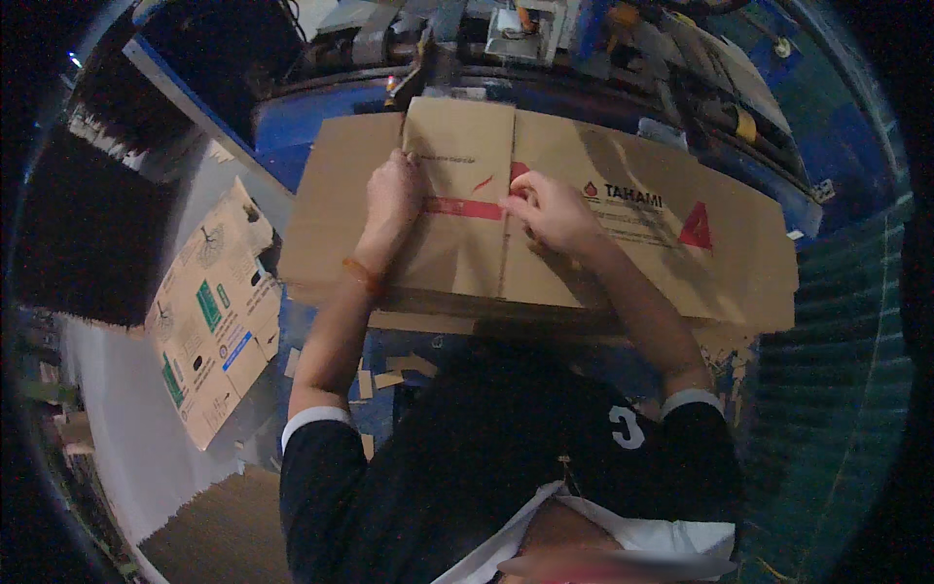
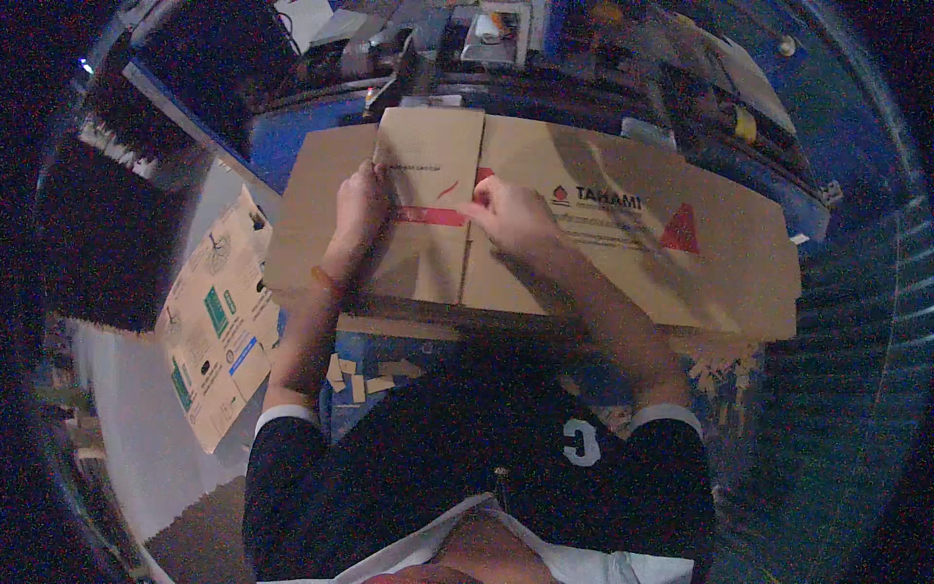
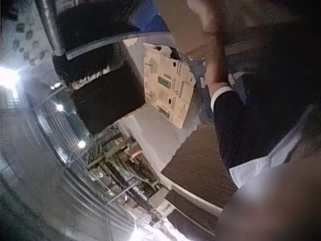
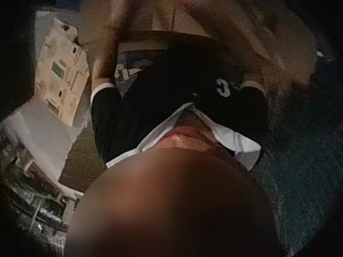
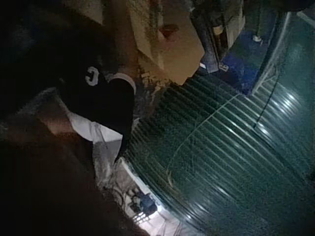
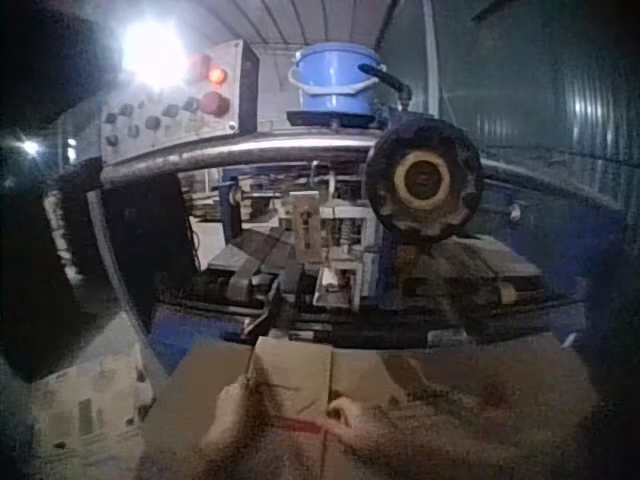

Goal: The person repeatedly folds flat cardboard sheets into box shapes on a workbench. They align flaps, press creases, and stack the folded boxes. The process is continuous and repetitive, with no tools visible.

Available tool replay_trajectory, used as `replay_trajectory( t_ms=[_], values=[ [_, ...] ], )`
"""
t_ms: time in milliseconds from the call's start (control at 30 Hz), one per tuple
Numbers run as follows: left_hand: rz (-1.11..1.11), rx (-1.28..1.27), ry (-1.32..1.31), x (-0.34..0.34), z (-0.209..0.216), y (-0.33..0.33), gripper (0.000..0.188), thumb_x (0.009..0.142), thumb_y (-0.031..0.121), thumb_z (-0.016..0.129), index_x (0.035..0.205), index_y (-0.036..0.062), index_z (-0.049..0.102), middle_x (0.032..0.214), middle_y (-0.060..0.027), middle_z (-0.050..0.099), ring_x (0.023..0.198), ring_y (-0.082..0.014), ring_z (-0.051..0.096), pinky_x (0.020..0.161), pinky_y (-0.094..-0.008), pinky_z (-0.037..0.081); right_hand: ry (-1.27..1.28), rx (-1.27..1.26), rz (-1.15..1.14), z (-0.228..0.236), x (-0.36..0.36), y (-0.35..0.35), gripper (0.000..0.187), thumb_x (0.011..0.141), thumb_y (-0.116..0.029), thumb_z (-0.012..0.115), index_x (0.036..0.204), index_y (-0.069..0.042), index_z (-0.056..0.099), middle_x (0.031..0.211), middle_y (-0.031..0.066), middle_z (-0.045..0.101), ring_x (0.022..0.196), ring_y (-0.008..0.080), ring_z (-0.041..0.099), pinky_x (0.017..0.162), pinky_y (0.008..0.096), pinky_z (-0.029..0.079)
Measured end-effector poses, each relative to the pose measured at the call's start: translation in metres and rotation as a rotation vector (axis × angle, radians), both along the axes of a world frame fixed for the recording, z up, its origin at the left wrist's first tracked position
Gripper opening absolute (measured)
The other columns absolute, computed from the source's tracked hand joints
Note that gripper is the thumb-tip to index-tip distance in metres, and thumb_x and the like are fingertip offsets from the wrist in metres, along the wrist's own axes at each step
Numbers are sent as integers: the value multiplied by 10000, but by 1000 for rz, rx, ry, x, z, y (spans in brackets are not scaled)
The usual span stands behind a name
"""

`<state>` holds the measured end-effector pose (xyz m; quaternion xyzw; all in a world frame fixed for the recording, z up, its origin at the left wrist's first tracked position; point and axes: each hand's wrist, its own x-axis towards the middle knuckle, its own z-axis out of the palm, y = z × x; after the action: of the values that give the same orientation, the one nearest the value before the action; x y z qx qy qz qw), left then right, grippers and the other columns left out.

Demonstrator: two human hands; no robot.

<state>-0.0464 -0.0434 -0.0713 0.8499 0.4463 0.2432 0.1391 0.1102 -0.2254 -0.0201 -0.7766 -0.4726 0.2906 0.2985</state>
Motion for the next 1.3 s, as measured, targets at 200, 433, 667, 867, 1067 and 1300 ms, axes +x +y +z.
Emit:
replay_trajectory(
  t_ms=[200, 433, 667, 867, 1067, 1300],
  values=[
    [-134, -229, -17, -12, 30, -3, 402, 948, 296, 479, 1156, -42, 545, 1073, -307, 601, 1038, -449, 565, 870, -474, 464, -870, -206, -5, 10, 5, -152, 851, 691, -499, 727, 1404, -157, 412, 1419, 136, 412, 1318, 376, 332, 1064, 566, 235],
    [-748, 53, 3, -68, 50, -84, 778, 808, 205, 642, 1443, -11, 247, 1478, -277, 237, 1384, -433, 215, 1120, -457, 237, -651, -398, -148, -5, 22, -202, 912, 716, -615, 635, 1452, -167, 335, 1513, 131, 272, 1389, 402, 209, 1092, 631, 85],
    [-710, 252, -139, -11, 7, -20, 587, 833, -25, 428, 1411, -15, 325, 1454, -230, 319, 1341, -359, 343, 1105, -441, 285, -565, -119, -44, -15, 104, -155, 742, 812, -520, 618, 1429, -177, 386, 1503, 124, 308, 1405, 324, 230, 1128, 560, 45],
    [-499, 308, -230, 93, 24, 52, 569, 858, 3, 497, 1405, 29, 345, 1379, -198, 420, 1237, -357, 443, 1016, -419, 384, -808, -34, -155, -34, 185, -61, 600, 869, -435, 590, 1383, -160, 447, 1437, 147, 406, 1331, 317, 371, 1094, 496, 241],
    [-361, 314, -374, 95, 40, 17, 871, 748, 222, 740, 1408, -49, 241, 1358, -264, 383, 1288, -417, 349, 1030, -543, 312, -832, 276, -202, -40, 211, -71, 465, 895, -323, 543, 1307, -109, 506, 1330, 176, 508, 1205, 328, 502, 968, 399, 425],
    [530, 186, -704, -115, -10, -67, 802, 892, 275, 619, 1436, -88, 155, 1499, -291, 168, 1410, -402, 130, 1134, -475, 124, -1043, 420, -1029, -98, 246, -327, 512, 854, -255, 654, 1267, 6, 497, 1292, 205, 521, 1131, 319, 538, 928, 382, 454]
  ],
)
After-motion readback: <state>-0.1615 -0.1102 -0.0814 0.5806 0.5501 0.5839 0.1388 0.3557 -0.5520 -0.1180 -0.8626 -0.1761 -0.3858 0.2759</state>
